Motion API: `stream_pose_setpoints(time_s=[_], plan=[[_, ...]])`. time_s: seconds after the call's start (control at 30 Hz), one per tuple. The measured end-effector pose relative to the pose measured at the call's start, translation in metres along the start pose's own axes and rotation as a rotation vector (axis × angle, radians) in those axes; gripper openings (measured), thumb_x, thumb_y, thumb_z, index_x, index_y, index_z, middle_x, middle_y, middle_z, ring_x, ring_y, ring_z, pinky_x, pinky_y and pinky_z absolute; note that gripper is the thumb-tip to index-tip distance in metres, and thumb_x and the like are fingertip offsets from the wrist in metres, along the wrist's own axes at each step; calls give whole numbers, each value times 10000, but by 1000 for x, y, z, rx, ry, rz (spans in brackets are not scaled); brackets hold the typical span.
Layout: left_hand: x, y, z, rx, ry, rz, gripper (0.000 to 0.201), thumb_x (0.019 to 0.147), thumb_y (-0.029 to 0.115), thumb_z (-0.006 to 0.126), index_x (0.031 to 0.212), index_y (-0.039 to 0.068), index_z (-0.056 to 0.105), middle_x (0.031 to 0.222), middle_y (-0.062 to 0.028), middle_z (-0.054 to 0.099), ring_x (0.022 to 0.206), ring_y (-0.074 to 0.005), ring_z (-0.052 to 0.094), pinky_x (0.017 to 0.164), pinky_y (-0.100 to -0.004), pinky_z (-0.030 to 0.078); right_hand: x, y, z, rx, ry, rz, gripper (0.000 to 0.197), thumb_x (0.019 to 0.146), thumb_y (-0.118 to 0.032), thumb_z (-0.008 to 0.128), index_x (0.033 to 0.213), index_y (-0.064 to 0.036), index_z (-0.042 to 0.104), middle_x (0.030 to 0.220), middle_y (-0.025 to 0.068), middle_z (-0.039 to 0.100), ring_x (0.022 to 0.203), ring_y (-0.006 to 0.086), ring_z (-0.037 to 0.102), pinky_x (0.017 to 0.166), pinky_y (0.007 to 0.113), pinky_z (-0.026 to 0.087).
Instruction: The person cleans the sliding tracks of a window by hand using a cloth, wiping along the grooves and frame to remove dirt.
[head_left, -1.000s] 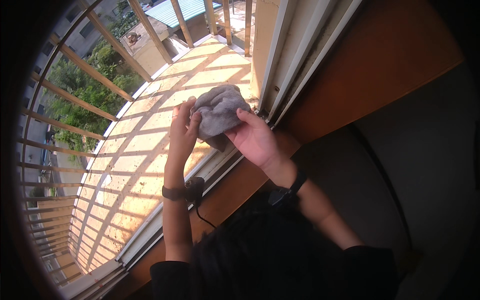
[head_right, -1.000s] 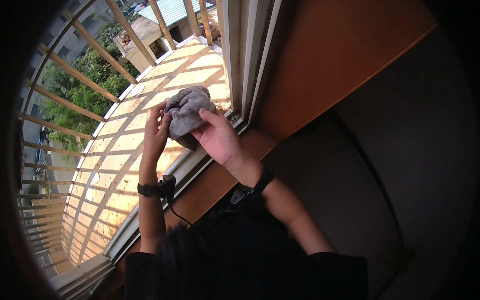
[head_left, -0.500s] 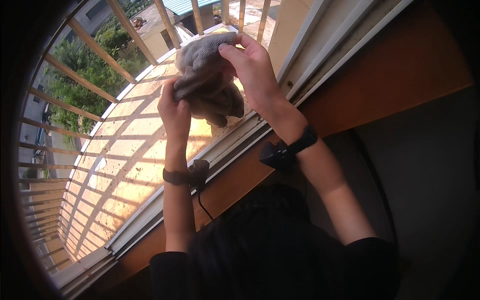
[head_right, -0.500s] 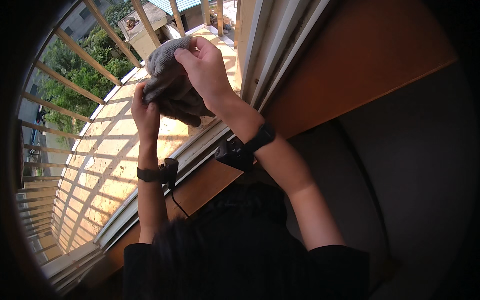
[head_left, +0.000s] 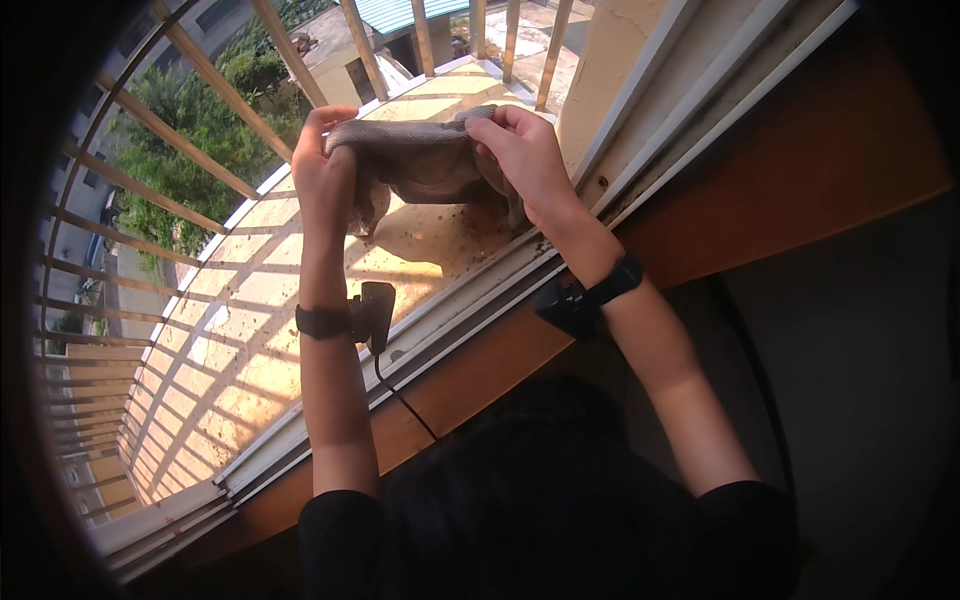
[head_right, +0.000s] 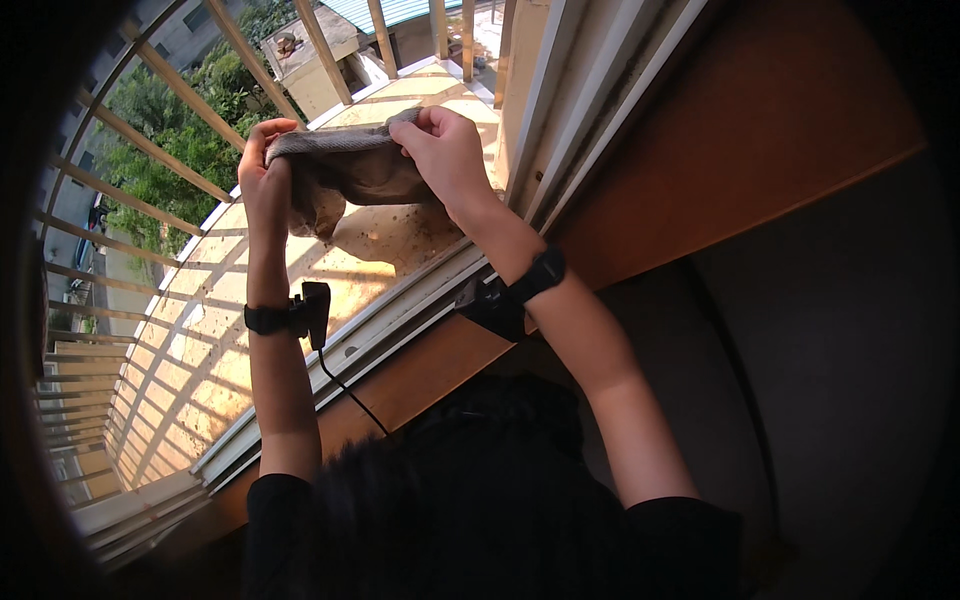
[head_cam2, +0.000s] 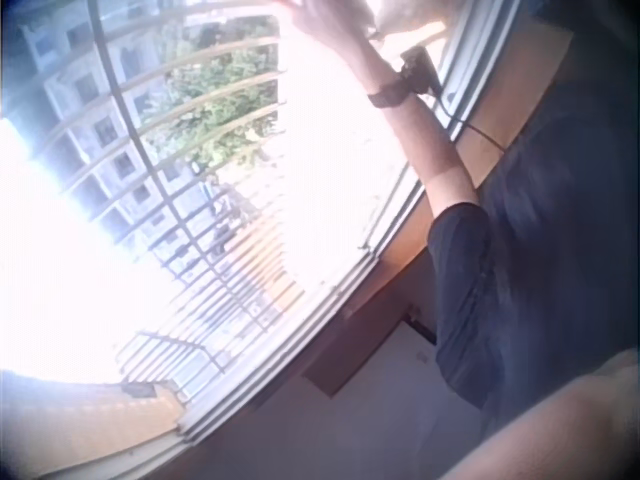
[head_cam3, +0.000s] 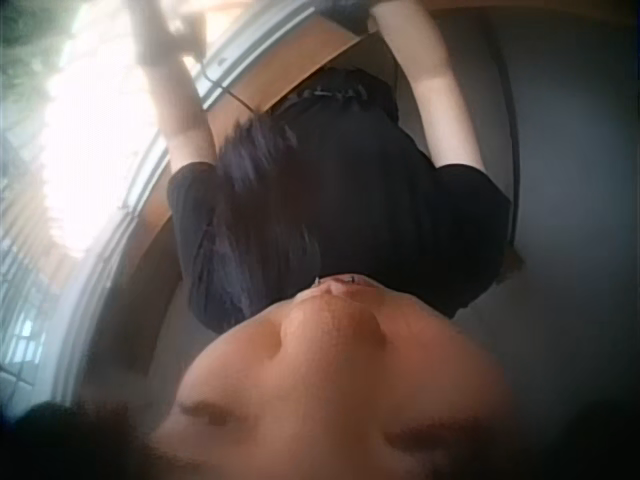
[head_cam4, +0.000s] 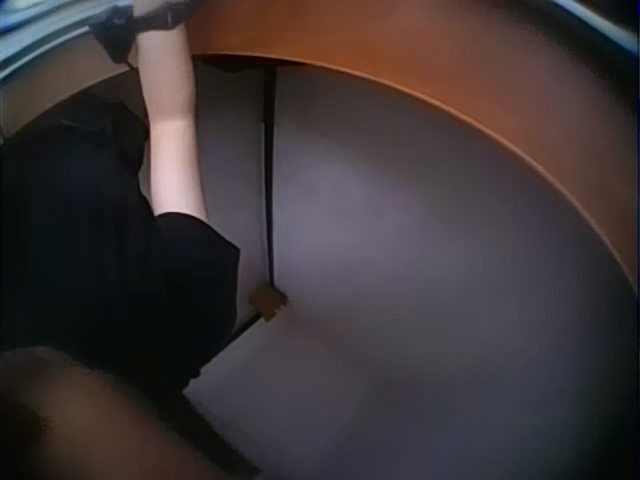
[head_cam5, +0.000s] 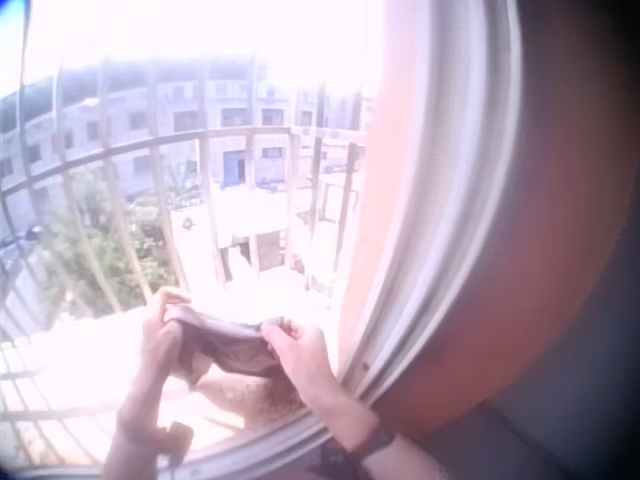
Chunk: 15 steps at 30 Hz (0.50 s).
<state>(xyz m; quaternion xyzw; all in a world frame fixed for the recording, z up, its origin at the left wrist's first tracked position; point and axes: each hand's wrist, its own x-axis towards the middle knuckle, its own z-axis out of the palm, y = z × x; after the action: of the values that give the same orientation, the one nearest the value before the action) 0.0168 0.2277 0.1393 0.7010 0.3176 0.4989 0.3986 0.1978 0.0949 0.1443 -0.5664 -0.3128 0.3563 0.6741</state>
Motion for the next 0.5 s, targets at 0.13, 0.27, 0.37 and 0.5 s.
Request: stream_pose_setpoints(time_s=[0.13,0.27,0.37,0.5], plan=[[-10,-17,1,228,-146,-91,475,758,-49,488,1193,95,612,1100,-146,664,931,-236,654,858,-338,505,9,25,-11,-233,47,-46,251,828,-247,777,866,-7,716,901,70,652,806,154,611,741,287,507],[-41,-20,4,296,-586,-104,729,771,-23,651,1449,115,420,1386,-204,522,1299,-324,514,1033,-397,460,12,33,-12,-484,255,-387,265,788,-225,803,899,2,724,1177,157,590,1020,253,604,888,350,512],[-55,3,26,289,-564,136,829,778,79,787,1500,100,379,1497,-195,465,1441,-312,404,1124,-418,400,0,35,-1,-408,195,-453,238,802,-197,781,895,13,719,1252,166,566,1132,291,580,988,372,474],[-49,2,45,88,-425,-52,386,906,35,615,1286,77,563,1053,-184,706,970,-306,702,822,-389,545,-17,41,0,-180,-74,-319,242,898,-142,699,1079,4,632,1242,98,575,1191,194,544,1024,330,441]])
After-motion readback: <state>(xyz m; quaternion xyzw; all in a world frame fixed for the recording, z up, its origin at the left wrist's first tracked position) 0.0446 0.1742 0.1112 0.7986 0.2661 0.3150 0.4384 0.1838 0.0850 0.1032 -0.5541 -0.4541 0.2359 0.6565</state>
